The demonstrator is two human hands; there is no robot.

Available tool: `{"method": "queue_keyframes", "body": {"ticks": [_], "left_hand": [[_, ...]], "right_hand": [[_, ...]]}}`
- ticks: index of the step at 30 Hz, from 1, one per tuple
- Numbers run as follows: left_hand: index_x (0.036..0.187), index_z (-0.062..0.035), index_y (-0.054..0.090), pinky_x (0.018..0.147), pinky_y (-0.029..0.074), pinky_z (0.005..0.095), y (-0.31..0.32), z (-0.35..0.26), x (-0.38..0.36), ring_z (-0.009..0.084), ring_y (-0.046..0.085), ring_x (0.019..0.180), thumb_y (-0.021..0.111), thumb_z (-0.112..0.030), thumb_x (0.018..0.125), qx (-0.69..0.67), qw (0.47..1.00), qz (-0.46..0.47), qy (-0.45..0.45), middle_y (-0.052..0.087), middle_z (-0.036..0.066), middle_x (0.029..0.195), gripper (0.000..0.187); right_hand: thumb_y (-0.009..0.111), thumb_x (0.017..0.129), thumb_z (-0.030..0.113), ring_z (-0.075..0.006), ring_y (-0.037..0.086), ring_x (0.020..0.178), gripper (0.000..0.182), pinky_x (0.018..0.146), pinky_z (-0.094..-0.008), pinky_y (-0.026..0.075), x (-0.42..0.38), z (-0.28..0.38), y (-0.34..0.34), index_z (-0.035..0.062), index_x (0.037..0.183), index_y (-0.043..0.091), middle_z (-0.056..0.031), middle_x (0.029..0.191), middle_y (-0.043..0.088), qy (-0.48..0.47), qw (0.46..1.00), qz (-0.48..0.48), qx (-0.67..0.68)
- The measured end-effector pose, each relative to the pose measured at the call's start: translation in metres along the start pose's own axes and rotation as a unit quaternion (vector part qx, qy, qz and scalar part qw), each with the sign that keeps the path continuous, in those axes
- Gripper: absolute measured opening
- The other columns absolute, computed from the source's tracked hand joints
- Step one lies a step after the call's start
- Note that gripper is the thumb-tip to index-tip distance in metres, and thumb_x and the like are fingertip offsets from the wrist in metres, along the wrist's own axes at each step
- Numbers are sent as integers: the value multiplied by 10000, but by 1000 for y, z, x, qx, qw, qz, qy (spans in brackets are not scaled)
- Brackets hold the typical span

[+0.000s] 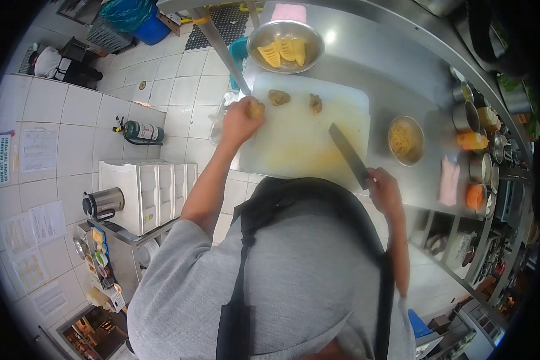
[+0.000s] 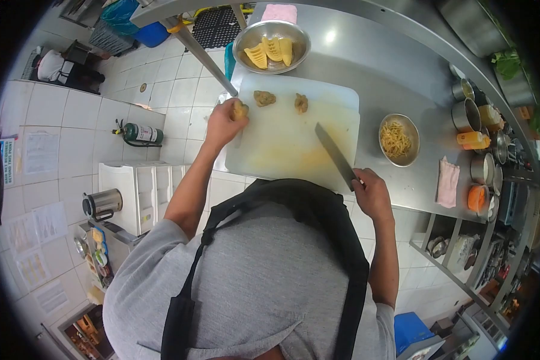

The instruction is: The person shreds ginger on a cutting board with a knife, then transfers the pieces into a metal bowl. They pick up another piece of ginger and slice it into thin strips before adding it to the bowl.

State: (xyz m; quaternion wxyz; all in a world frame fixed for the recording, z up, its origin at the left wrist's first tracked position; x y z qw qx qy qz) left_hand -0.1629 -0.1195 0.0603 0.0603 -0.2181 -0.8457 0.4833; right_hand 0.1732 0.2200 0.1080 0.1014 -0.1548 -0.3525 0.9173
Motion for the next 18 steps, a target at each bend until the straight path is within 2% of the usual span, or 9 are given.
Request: {"method": "queue_keyframes", "body": {"ticks": [1,2,3,5,10,13,15,16,18], "left_hand": [[1532,-87,645,955,625,431,4,17,1,348,779,1137,880,-411,906,-184,982,20,-26,761,207,1370,743],[1546,-75,622,900,635,381,10,31,1,309,799,1086,838,-433,964,-362,930,38,-54,767,198,1361,717],[1546,-75,622,900,635,381,5,29,-4,309,799,1086,838,-433,964,-361,930,37,-58,767,198,1361,717],[1567,-58,588,844,625,305,-1,-5,-24,256,806,997,686,-479,1081,-734,655,167,-74,766,183,1338,650],[1650,-81,500,765,625,297,-12,-57,-45,283,792,1040,621,-583,1086,-856,467,224,-4,741,217,1355,765],[1600,-59,560,829,632,300,1,-49,-38,261,785,988,735,-550,1033,-794,588,149,-31,743,201,1362,770],[1477,-43,680,903,627,358,6,-35,-34,285,764,1041,877,-495,927,-354,931,82,46,748,194,1333,739],[1360,-31,759,965,607,421,7,-38,-38,329,732,1152,958,-444,837,-83,991,59,87,744,199,1318,695],[1346,-40,768,989,598,444,13,-45,-38,357,713,1185,951,-453,834,-77,992,40,91,738,213,1306,683]], "right_hand": [[695,1008,63,-186,680,706,306,716,-359,563,1,0,-2,4,1298,775,-96,964,707,10,999,-26,-20],[728,985,22,-357,706,837,318,783,-426,565,-1,-3,-2,19,1300,767,-191,1019,719,44,999,-25,-11],[728,985,22,-357,706,837,318,783,-426,565,-3,-7,2,19,1300,767,-191,1019,719,43,999,-21,-11],[717,994,19,-345,706,798,316,751,-425,561,-4,-21,4,6,1308,756,-193,1008,716,46,997,-62,15],[710,1002,21,-305,707,766,325,725,-420,559,-2,-23,5,-2,1325,747,-188,1006,719,72,995,-45,53],[709,1006,33,-308,713,775,346,741,-426,566,0,-29,7,4,1349,742,-195,1033,733,59,996,-43,42],[712,1010,53,-339,733,806,345,770,-445,575,-1,-22,3,6,1350,741,-211,1062,745,11,998,-64,15],[712,1010,53,-339,733,806,345,770,-445,575,-2,-22,2,6,1350,741,-211,1062,745,14,997,-68,16],[712,1008,70,-395,744,893,334,830,-474,583,1,-23,1,4,1335,741,-227,1107,749,31,996,-50,62]]}}
Point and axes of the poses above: each hand's wrist, its own x-axis towards the middle knuckle, its own y-axis out of the palm, z = x × y, the point moved 7 cm from there along x, towards the middle knuckle
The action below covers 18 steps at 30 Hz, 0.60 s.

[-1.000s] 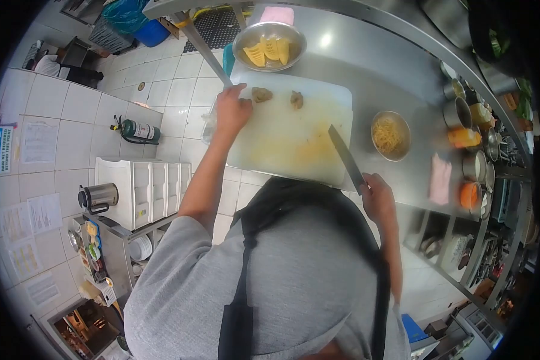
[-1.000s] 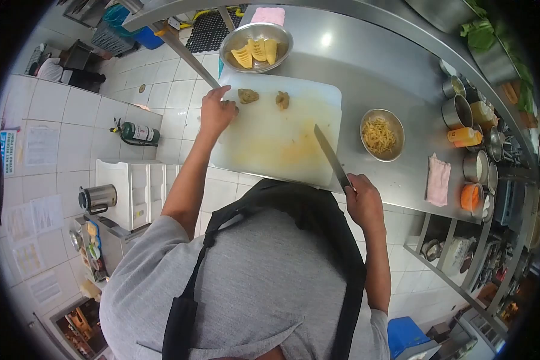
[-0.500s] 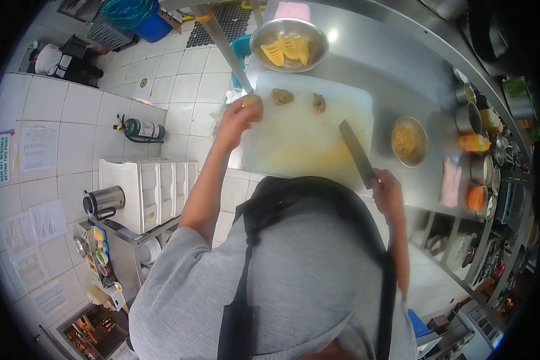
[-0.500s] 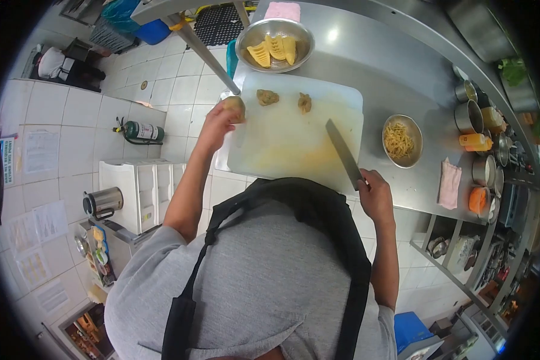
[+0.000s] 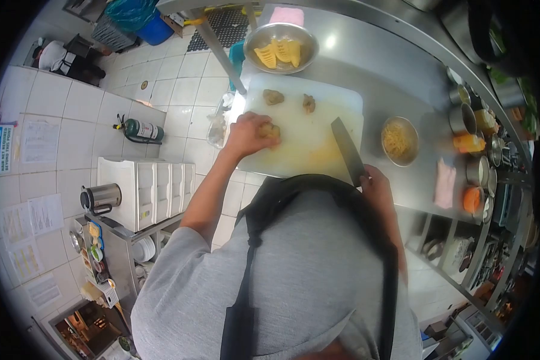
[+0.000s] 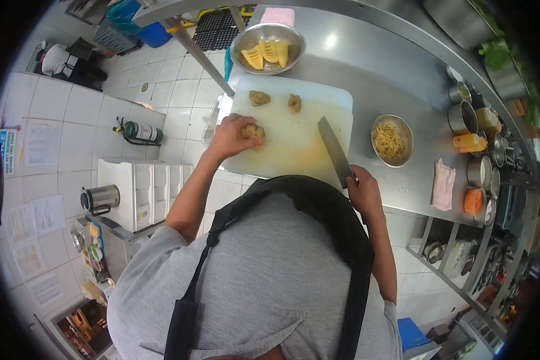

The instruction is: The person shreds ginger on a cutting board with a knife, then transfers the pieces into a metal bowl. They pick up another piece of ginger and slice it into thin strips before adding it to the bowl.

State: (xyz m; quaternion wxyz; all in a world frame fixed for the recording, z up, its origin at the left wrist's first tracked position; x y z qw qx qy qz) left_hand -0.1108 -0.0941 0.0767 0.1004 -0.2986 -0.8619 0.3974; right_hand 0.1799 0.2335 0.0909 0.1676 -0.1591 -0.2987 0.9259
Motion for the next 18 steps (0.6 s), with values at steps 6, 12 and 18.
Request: {"method": "queue_keyframes", "body": {"ticks": [6,12,18], "left_hand": [[1365,-82,759,1004,600,456,4,5,68,345,721,1163,929,-351,853,5,988,-151,22,736,212,1286,603],[1343,-101,701,939,605,383,2,16,85,292,788,1060,813,-262,966,-179,976,-63,-107,758,154,1362,424],[1503,-30,561,927,521,439,5,-103,21,309,669,1027,586,-397,1061,-803,573,154,-55,735,185,1269,575]], "right_hand": [[708,994,70,-444,711,996,310,878,-512,570,-5,19,-13,29,1299,751,-218,1070,720,-61,993,20,-94],[718,989,69,-423,718,931,315,843,-492,575,-17,-4,-25,34,1299,764,-208,1061,722,-43,995,3,-86],[713,982,55,-423,721,928,338,824,-472,580,-18,-12,-23,23,1315,758,-224,1090,732,-40,998,-10,-49]]}}
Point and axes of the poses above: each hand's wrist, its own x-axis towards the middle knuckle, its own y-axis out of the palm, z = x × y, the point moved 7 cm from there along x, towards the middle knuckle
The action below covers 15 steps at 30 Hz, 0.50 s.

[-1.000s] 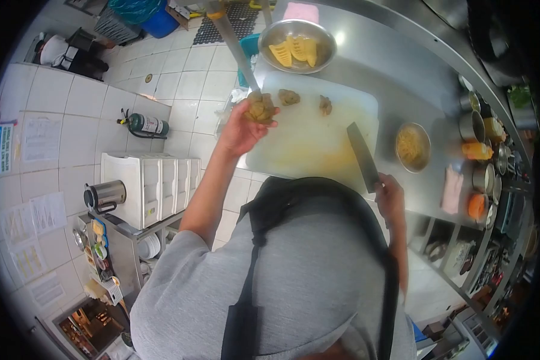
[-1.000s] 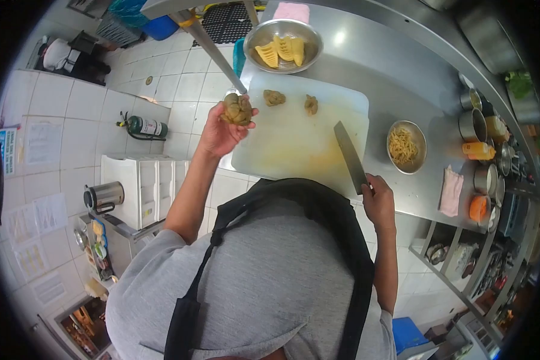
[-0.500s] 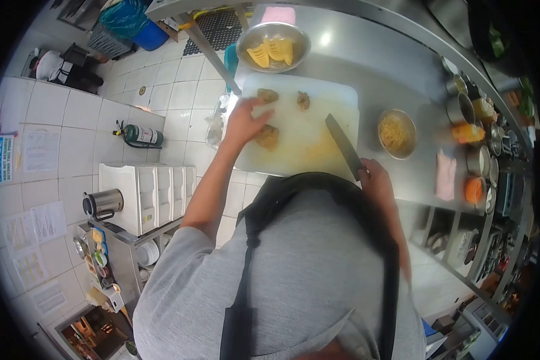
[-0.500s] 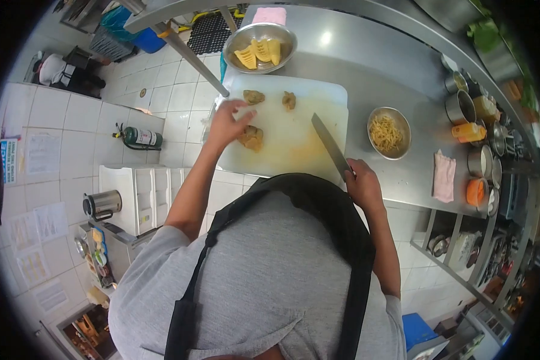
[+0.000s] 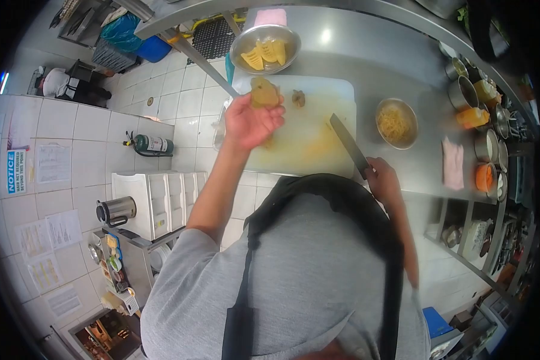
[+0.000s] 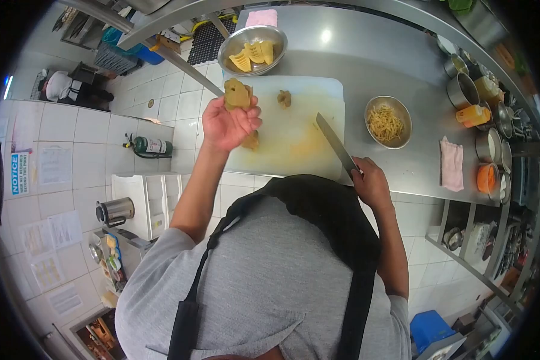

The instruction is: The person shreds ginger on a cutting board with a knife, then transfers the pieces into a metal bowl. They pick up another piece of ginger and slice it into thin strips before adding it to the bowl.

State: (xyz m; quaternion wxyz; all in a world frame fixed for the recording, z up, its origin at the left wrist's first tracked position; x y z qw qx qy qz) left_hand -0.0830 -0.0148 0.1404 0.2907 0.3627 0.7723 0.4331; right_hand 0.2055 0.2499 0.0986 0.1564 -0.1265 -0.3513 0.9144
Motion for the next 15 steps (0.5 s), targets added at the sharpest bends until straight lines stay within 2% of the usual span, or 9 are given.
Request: {"method": "queue_keyframes", "body": {"ticks": [1,2,4,8,10,14,15], "left_hand": [[1529,-16,539,961,504,450,27,6,-6,315,648,1044,550,-423,1064,-74,991,109,-12,727,195,1283,618],[1529,-16,539,961,504,450,38,11,-7,315,648,1044,550,-423,1064,-76,991,106,-7,727,195,1283,618],[1567,-13,512,955,495,442,63,18,-14,310,636,1036,519,-458,1061,-38,986,165,-1,711,205,1356,674],[1600,-13,497,966,505,452,87,21,-29,310,654,1103,479,-434,1082,28,986,162,12,691,193,1393,668],[1631,-20,480,988,511,458,93,21,-36,308,673,1174,449,-408,1127,32,994,102,38,685,171,1437,637],[1647,-26,469,1000,517,458,101,26,-43,299,679,1235,388,-412,1190,41,988,138,54,659,146,1505,603],[1649,-27,461,969,531,429,100,29,-45,304,677,1251,403,-406,1208,46,990,127,52,636,142,1526,584]], "right_hand": [[714,981,56,-426,719,926,338,824,-471,579,1,0,0,23,1314,757,-222,1081,730,-2,1000,3,-5],[714,981,56,-426,719,926,338,824,-471,579,2,0,0,23,1314,757,-222,1081,730,-5,1000,8,-7],[717,979,56,-430,716,922,339,825,-469,579,4,1,-1,24,1314,755,-218,1068,726,-7,1000,8,-15],[721,979,59,-427,715,919,330,827,-469,577,7,-4,3,25,1305,754,-214,1055,722,-13,1000,9,-17],[721,980,62,-425,715,922,322,827,-473,575,7,-2,2,25,1299,753,-219,1057,720,11,1000,18,-5],[720,984,76,-421,716,930,316,834,-476,573,6,-6,4,25,1295,752,-221,1063,719,9,1000,13,-8],[715,988,84,-424,716,938,316,843,-478,574,6,-4,3,24,1296,751,-222,1070,719,3,1000,13,-7]]}}
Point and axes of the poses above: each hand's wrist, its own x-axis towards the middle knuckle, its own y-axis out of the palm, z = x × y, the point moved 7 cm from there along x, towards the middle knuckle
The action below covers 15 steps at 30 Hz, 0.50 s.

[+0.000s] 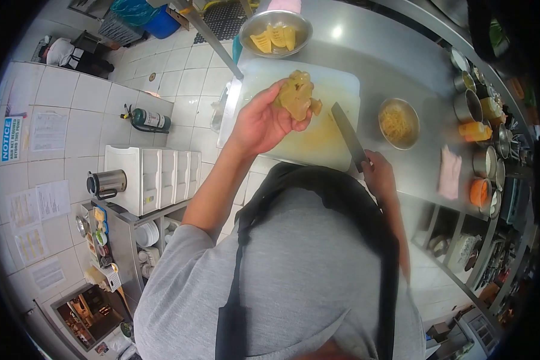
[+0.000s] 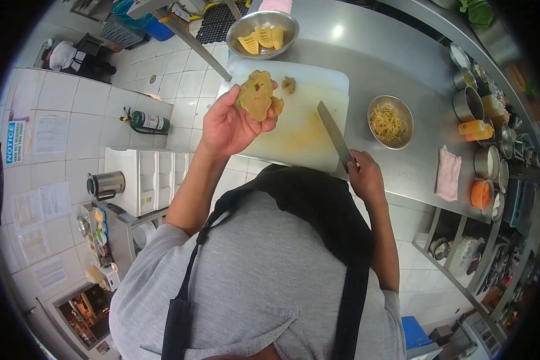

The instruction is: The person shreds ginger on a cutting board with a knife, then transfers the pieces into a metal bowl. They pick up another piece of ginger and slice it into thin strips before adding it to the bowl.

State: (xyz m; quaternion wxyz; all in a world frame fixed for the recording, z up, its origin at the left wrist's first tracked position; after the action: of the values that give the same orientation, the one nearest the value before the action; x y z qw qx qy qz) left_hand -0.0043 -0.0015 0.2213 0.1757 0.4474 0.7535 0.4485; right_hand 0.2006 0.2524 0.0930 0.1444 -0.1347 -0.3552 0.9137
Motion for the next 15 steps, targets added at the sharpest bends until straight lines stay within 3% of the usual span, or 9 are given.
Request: {"method": "queue_keyframes", "body": {"ticks": [5,7,11,14,15], "left_hand": [[1661,-28,443,952,568,393,5,14,0,293,669,1315,426,-401,1239,29,999,20,-5,613,128,1550,563],[1675,-27,432,947,505,428,12,16,1,270,658,1259,482,-456,1209,104,994,-22,-5,614,123,1561,636],[1666,-1,422,926,493,417,26,22,2,258,649,1235,482,-470,1207,103,994,-40,-11,615,128,1540,659],[1611,26,474,868,482,401,24,29,2,265,662,1101,415,-545,1209,30,996,-78,-26,648,119,1443,701],[1580,19,506,845,475,394,23,35,5,271,657,1030,368,-614,1199,-4,998,-38,-53,664,116,1373,752]], "right_hand": [[696,1000,104,-436,714,961,313,867,-487,574,-1,-1,0,23,1297,748,-224,1081,719,-6,1000,-1,-3],[689,1003,110,-449,713,972,314,876,-495,574,-2,0,0,23,1299,746,-230,1086,719,-1,1000,9,8],[693,1002,120,-454,712,980,327,880,-497,572,-3,-4,1,20,1310,743,-233,1090,721,-6,1000,-4,2],[701,1000,124,-455,714,981,343,876,-502,574,-2,-5,3,14,1322,741,-235,1099,726,-2,1000,0,-6],[702,998,123,-457,716,982,348,871,-502,576,-3,-5,3,13,1327,740,-236,1101,727,-6,1000,-5,-7]]}}
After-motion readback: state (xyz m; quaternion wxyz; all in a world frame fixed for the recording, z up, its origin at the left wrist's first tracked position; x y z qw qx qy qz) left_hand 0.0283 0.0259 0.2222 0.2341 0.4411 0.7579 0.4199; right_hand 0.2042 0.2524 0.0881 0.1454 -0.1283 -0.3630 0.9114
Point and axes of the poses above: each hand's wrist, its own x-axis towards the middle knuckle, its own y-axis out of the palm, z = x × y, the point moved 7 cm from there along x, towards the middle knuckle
